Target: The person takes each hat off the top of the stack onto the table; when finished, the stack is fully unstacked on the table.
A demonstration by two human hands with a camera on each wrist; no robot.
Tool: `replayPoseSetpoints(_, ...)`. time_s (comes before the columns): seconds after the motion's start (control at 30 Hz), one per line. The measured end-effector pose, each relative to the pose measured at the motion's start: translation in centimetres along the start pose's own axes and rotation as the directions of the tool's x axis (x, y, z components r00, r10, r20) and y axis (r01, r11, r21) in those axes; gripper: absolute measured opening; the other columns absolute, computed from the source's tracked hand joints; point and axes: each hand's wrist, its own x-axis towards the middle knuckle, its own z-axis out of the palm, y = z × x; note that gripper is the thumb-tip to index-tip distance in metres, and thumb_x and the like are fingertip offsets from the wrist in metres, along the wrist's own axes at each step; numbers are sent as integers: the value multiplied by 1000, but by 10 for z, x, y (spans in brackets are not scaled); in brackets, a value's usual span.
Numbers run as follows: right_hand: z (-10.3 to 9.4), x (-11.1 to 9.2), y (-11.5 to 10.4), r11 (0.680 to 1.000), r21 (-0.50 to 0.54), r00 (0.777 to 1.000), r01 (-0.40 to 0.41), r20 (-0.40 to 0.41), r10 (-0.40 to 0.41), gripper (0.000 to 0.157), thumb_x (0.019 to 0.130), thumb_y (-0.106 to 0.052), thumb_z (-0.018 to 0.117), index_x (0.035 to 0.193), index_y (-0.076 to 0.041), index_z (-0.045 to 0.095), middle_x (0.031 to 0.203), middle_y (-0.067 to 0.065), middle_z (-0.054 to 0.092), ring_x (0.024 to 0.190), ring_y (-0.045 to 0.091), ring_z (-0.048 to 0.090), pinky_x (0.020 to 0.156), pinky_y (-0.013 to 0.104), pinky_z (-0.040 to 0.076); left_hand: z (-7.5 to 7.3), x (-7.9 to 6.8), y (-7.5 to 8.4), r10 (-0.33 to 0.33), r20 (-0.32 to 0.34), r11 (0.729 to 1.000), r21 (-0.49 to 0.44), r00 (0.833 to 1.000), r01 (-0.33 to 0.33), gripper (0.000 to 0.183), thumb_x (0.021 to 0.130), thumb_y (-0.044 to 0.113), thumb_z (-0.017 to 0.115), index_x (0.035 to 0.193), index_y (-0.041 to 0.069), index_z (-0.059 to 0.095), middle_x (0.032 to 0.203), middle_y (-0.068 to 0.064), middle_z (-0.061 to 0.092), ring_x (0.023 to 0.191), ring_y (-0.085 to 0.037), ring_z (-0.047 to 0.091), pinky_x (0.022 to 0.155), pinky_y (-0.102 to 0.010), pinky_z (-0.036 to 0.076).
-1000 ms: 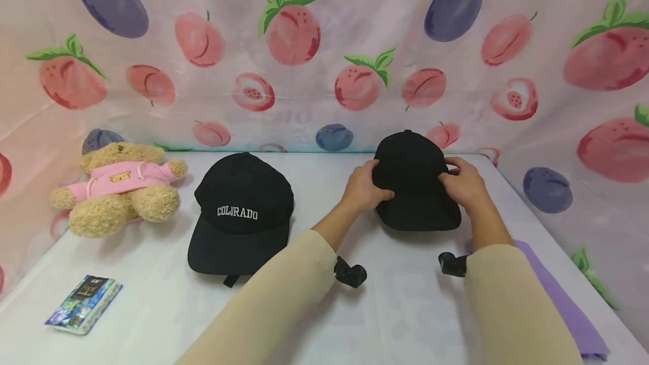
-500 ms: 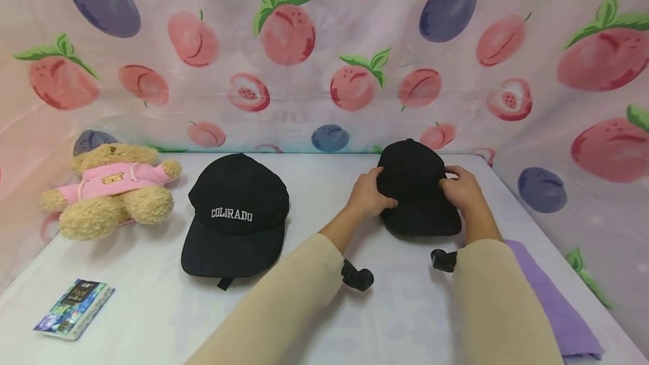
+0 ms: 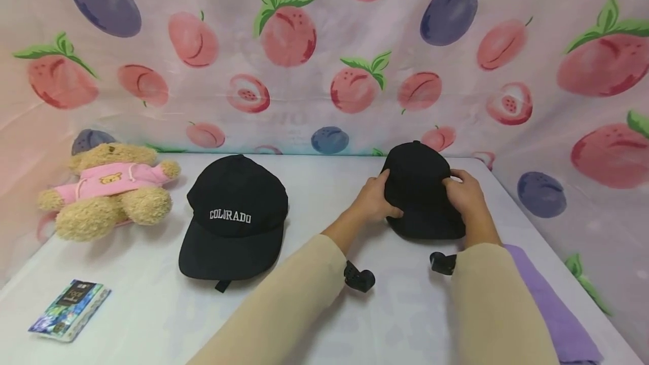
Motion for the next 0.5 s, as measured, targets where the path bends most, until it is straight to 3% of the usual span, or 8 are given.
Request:
replayPoseSetpoints(0.2, -2, -2, -6, 1000, 9, 1000, -9, 7, 9, 63, 109, -26, 29, 161, 7, 16, 162, 39, 20, 149, 56, 27, 121, 66, 25, 6, 3, 5, -13, -16, 1000, 18, 1000, 13, 103, 84, 26, 87, 165, 21, 24, 163, -6, 38, 149, -17, 42, 118, -28, 39)
replayPoseSetpoints(0.5, -2, -3, -6, 995, -102, 1000, -1, -7, 1, 62, 109, -26, 25, 160, 9, 14, 162, 40, 15, 152, 56, 17, 124, 66, 17, 12, 4, 5, 3, -28, 999, 40, 1000, -2, 100, 86, 29, 86, 165, 20, 26, 163, -6, 40, 148, -19, 43, 118, -30, 39)
